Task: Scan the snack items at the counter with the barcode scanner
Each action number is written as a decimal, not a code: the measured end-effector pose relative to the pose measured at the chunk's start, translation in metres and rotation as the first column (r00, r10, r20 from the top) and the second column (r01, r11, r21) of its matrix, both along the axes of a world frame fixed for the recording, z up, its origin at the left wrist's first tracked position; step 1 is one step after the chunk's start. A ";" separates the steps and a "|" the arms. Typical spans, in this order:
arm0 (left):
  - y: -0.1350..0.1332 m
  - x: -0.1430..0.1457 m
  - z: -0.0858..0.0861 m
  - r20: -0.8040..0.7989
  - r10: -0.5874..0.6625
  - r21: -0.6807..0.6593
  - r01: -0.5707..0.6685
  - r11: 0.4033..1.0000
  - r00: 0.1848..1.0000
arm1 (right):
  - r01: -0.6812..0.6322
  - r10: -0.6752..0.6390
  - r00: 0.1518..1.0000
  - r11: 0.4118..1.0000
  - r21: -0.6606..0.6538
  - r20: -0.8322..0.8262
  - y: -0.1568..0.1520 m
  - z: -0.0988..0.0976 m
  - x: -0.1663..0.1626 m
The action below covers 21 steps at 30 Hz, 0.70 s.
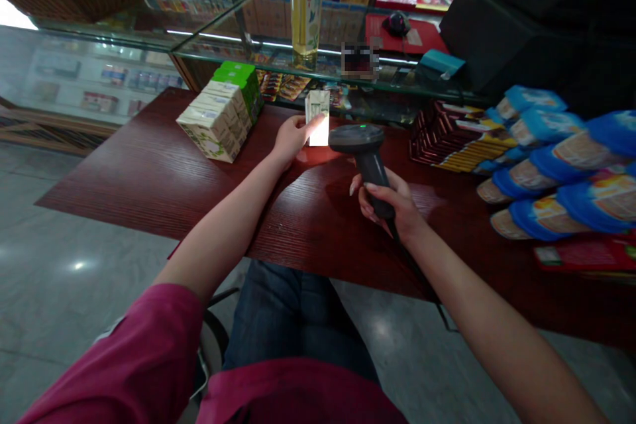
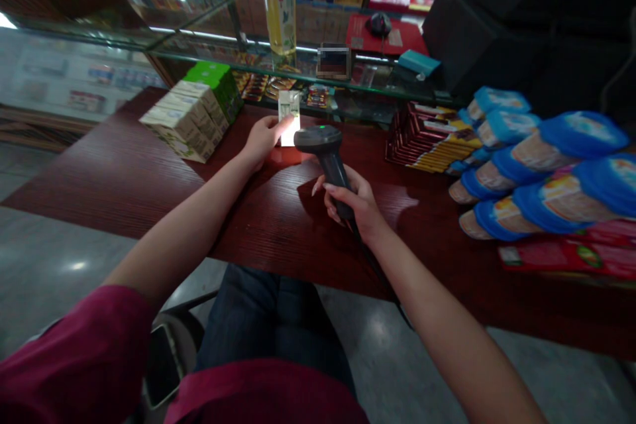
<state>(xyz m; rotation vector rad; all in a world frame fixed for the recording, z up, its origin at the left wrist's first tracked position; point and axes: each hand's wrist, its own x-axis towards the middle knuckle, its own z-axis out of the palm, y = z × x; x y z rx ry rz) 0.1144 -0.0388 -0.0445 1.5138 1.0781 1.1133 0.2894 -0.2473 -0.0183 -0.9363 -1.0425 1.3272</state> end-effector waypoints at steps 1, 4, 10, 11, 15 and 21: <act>0.000 -0.001 0.001 0.009 -0.021 0.000 0.021 1.000 1.000 | 0.011 -0.011 1.000 1.000 0.004 0.003 0.000 0.000 0.000; 0.000 -0.005 0.003 0.040 -0.124 0.018 0.123 0.992 0.992 | 0.076 -0.076 0.997 0.997 0.021 0.005 0.000 0.003 0.001; 0.006 -0.027 0.012 -0.133 -0.321 0.143 0.339 0.930 0.938 | 0.193 -0.192 0.981 0.981 -0.004 0.008 0.001 0.012 0.010; 0.007 -0.032 0.015 -0.177 -0.340 0.164 0.368 0.915 0.924 | 0.205 -0.205 0.979 0.979 -0.005 0.003 0.001 0.012 0.011; -0.001 -0.044 0.026 -0.246 -0.334 0.208 0.386 0.899 0.910 | 0.236 -0.236 0.972 0.972 0.008 -0.019 0.003 0.011 0.014; -0.018 -0.019 0.015 -0.231 -0.216 0.262 0.275 0.925 0.949 | 0.230 -0.232 0.972 0.972 0.053 0.036 0.007 0.004 0.018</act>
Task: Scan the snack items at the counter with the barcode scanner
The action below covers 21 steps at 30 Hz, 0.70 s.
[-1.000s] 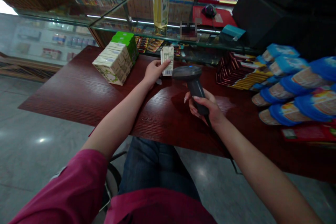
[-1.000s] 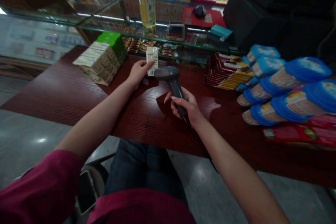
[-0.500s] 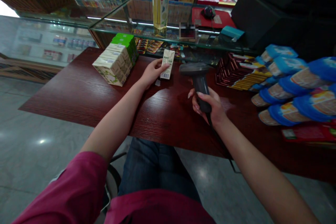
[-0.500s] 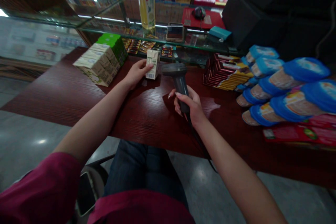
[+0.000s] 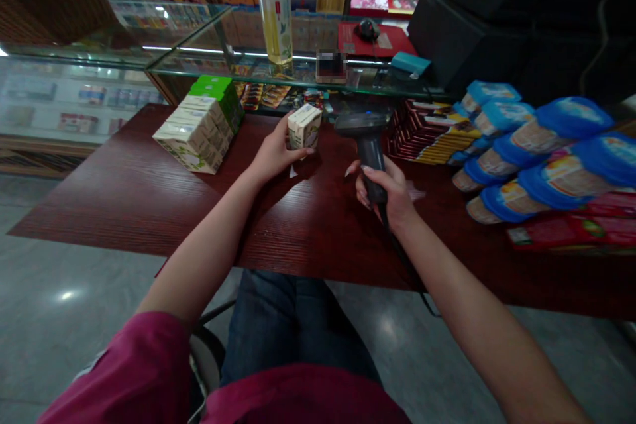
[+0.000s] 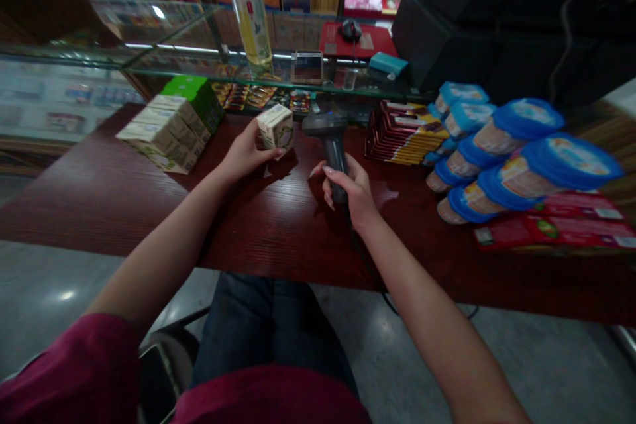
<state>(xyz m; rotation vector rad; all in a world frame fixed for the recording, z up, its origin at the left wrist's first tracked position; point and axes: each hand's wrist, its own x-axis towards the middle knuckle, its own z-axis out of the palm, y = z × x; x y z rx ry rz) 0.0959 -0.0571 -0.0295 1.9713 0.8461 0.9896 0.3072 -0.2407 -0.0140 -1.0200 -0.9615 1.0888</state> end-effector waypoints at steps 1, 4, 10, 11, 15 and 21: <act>0.000 0.005 -0.004 0.009 0.032 -0.011 -0.032 0.999 0.999 | 0.012 -0.012 1.000 1.000 0.013 0.016 0.001 -0.002 0.001; 0.003 0.011 -0.009 0.048 -0.008 -0.107 0.013 0.994 0.999 | 0.051 -0.053 0.998 0.998 0.046 0.040 0.006 -0.006 0.007; 0.010 0.001 -0.006 0.001 -0.044 -0.041 0.044 0.998 0.999 | 0.196 -0.198 0.980 0.975 0.105 0.010 0.005 -0.005 0.026; 0.008 0.001 -0.007 -0.004 -0.008 -0.030 0.008 1.000 1.000 | 0.224 -0.226 0.974 0.967 0.117 0.003 0.000 -0.004 0.029; -0.011 0.022 -0.013 0.059 0.123 -0.084 -0.118 0.990 0.991 | 0.300 -0.304 0.953 0.942 0.152 0.008 -0.034 0.000 0.045; -0.078 0.103 -0.014 0.054 -0.098 -0.055 0.101 0.993 0.994 | 0.414 -0.446 0.887 0.883 0.223 0.120 -0.098 -0.013 0.070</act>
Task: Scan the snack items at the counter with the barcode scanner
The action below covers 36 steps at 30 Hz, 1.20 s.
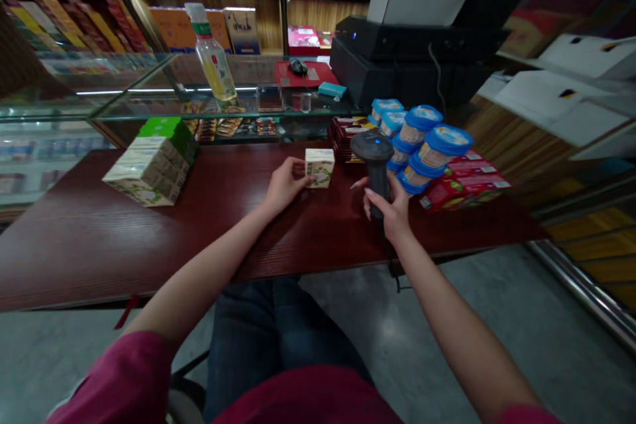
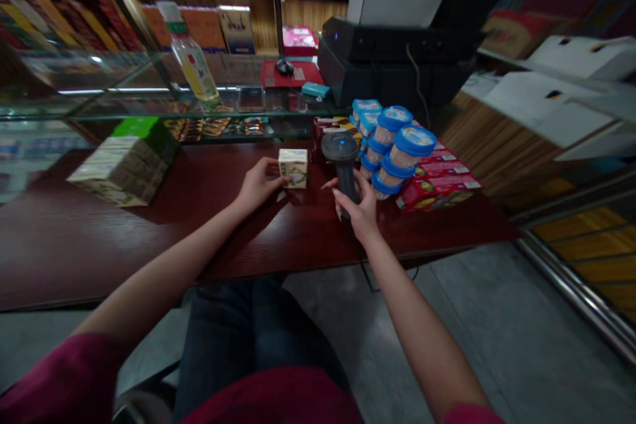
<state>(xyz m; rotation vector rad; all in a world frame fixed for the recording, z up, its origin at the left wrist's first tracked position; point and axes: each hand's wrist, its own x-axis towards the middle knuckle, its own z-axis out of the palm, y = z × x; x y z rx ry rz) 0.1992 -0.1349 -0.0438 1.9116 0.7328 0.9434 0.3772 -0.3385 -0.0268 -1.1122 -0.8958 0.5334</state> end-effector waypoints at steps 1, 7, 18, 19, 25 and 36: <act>-0.010 0.018 0.000 0.004 -0.038 0.001 0.038 0.999 0.999 | 0.038 -0.038 0.999 0.999 0.006 0.021 -0.007 -0.003 0.002; -0.044 0.112 -0.003 -0.007 -0.050 -0.009 0.050 0.999 0.999 | 0.170 -0.170 0.985 0.984 0.060 -0.001 -0.024 -0.010 0.007; -0.063 0.145 0.012 -0.313 0.200 0.232 -0.130 0.964 0.928 | 0.159 -0.159 0.987 0.987 -0.010 0.011 -0.020 -0.008 0.006; -0.060 0.146 0.010 -0.312 0.195 0.239 -0.122 0.963 0.930 | 0.162 -0.162 0.986 0.987 -0.013 0.026 -0.021 -0.008 0.005; -0.029 0.109 -0.007 -0.161 -0.262 0.215 0.293 0.932 0.952 | 0.104 -0.103 0.993 0.994 -0.032 0.056 -0.027 -0.004 0.005; 0.013 -0.192 0.012 0.060 0.594 0.678 -0.469 0.566 0.803 | -0.381 0.360 0.923 0.902 -0.203 -0.135 0.036 0.010 -0.080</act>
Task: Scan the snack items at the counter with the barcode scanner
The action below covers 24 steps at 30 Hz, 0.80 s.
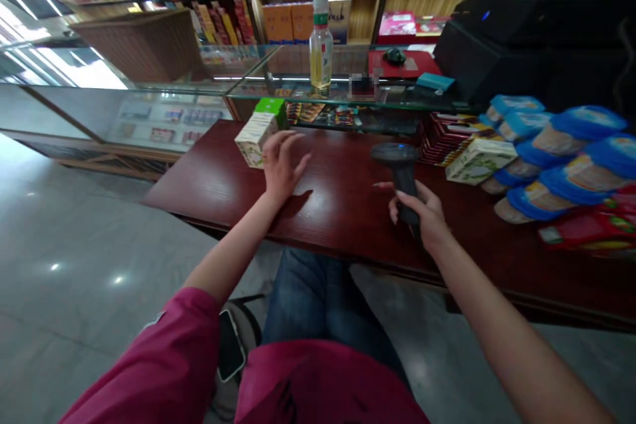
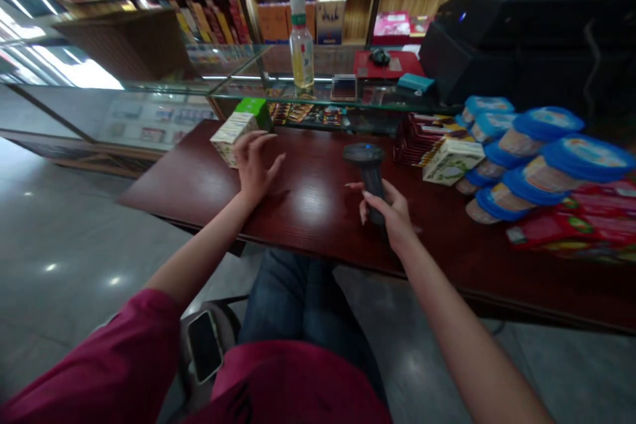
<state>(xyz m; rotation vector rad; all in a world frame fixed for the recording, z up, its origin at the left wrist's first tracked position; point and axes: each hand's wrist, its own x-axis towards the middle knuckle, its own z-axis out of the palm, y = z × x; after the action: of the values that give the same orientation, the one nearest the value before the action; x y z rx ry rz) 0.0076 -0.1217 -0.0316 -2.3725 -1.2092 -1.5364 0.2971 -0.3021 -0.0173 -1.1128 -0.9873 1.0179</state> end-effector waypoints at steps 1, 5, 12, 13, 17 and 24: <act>0.007 -0.022 -0.002 0.093 0.093 0.014 -0.095 0.995 0.991 | -0.038 0.038 0.999 0.999 -0.005 -0.003 0.009 0.000 -0.010; 0.036 -0.076 -0.014 0.297 0.275 -0.132 -0.246 0.960 0.915 | -0.147 0.148 0.989 0.989 -0.018 0.020 0.039 0.000 -0.039; 0.043 -0.078 -0.021 0.380 0.356 -0.440 -0.172 0.881 0.854 | -0.238 0.238 0.970 0.971 -0.015 0.049 0.061 -0.002 -0.050; 0.038 -0.077 -0.019 0.383 0.370 -0.445 -0.182 0.877 0.847 | -0.242 0.243 0.969 0.970 -0.019 0.043 0.061 -0.002 -0.048; 0.016 -0.074 -0.012 0.410 0.321 -0.414 -0.139 0.900 0.854 | -0.285 0.285 0.958 0.957 -0.047 -0.013 0.065 -0.006 -0.034; 0.003 -0.005 -0.010 0.344 0.055 -0.490 0.130 0.862 0.937 | -0.203 0.203 0.979 0.979 0.018 -0.015 0.108 -0.020 0.001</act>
<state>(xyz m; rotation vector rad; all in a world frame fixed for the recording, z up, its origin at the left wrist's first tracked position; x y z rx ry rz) 0.0024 -0.1191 -0.0419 -2.4862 -1.8615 -1.9085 0.2982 -0.1943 -0.0373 -1.0025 -1.1106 1.1792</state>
